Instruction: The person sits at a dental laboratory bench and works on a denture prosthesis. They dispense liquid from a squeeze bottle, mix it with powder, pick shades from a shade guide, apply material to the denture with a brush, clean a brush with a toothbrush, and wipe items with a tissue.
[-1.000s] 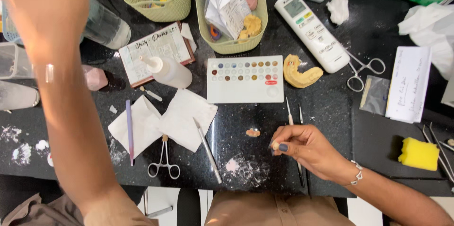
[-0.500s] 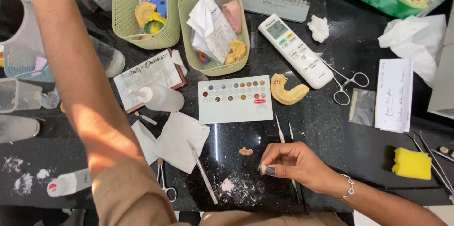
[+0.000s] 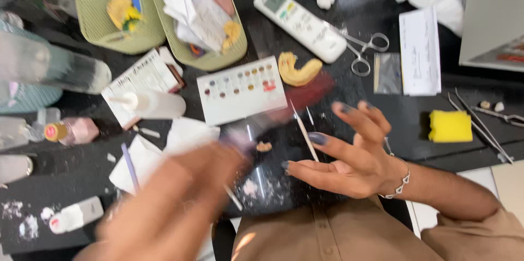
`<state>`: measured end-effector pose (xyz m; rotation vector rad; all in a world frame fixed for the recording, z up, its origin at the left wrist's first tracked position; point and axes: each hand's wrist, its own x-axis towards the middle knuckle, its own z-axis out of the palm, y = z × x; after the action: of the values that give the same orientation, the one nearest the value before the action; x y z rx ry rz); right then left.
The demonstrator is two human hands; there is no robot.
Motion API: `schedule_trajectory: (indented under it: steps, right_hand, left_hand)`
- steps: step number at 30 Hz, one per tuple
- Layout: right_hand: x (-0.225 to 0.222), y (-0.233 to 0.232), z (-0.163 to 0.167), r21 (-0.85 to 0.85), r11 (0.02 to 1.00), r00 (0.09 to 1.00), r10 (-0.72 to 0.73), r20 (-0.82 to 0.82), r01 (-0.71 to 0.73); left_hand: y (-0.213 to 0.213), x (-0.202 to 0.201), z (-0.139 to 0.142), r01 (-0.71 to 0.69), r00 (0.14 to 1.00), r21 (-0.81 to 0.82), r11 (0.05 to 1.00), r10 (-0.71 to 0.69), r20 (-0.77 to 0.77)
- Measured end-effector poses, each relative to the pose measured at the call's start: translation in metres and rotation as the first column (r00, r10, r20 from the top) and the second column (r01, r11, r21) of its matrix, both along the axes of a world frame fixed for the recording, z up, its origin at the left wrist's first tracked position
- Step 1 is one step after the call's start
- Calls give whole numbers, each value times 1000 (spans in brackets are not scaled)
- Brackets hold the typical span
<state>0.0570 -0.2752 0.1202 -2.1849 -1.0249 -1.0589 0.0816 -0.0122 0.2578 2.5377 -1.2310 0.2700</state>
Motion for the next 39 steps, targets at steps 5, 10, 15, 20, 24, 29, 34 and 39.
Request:
schedule_trajectory:
  steps: [5, 10, 15, 20, 24, 29, 34, 39]
  right_hand:
    - [-4, -3, -23, -71, 946, 861, 256, -439, -317]
    - [0, 7, -56, 179, 977, 870, 187, -456, -116]
    - [2, 5, -57, 239, 970, 868, 80, -489, 45]
    - [5, 9, -55, 205, 978, 836, 82, -542, 36]
    - [6, 3, -56, 111, 991, 749, 126, -651, -70]
    - [6, 2, -60, 285, 958, 709, 217, -671, -24]
    - [2, -3, -60, 190, 982, 793, 120, -597, -5]
    - [-3, -4, -63, 202, 975, 750, 201, -630, -92]
  left_hand:
    - [-4, -33, -74, -142, 930, -427, 893, -28, -367]
    - [-24, -23, -150, -532, 570, -622, 575, -300, -765]
    - [-35, -17, -188, -597, 224, -558, 577, -548, -806]
    - [-29, -5, -207, -618, 259, -548, 563, -512, -819]
    - [-25, 1, -220, -723, 209, -455, 520, -464, -861]
    - [-17, 3, -236, -817, 138, -438, 374, -611, -780]
    - [-18, -6, -249, -817, 167, -456, 352, -612, -773]
    - [-17, -17, -254, -833, 240, -495, 248, -644, -726]
